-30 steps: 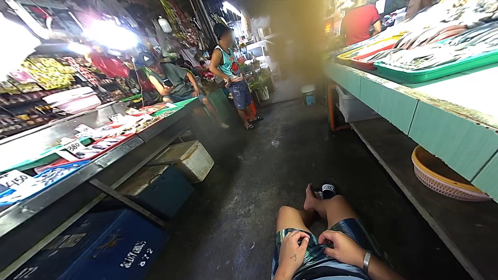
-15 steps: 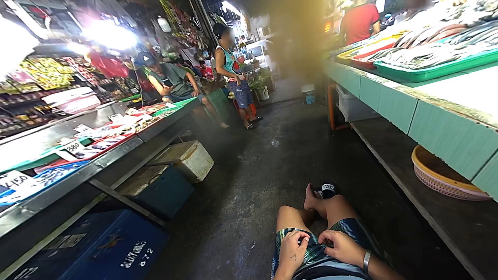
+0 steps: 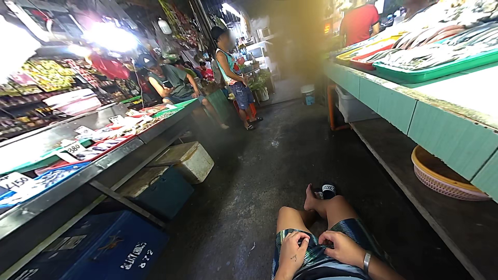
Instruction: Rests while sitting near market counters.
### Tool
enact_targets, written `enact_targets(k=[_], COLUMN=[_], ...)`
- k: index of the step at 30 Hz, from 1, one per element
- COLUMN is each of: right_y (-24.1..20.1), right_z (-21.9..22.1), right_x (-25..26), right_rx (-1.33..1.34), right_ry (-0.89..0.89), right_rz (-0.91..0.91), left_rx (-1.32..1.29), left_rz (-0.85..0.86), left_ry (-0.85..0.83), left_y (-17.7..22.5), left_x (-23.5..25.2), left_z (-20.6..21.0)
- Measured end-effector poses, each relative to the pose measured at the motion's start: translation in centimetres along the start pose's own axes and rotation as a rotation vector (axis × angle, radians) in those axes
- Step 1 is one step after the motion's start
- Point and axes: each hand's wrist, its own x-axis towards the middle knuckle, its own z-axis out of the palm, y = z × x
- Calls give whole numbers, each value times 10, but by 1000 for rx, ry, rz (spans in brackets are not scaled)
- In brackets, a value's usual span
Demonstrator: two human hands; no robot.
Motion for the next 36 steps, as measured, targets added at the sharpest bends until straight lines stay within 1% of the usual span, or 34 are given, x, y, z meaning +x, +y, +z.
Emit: enact_targets(k=[36], right_y=[4], right_z=[2], right_x=[1], right_rx=[-3], right_ry=[10], right_rz=[-17], left_rx=[0], left_rz=[12], left_ry=[13], left_y=[-2], left_x=[1], left_z=[2])
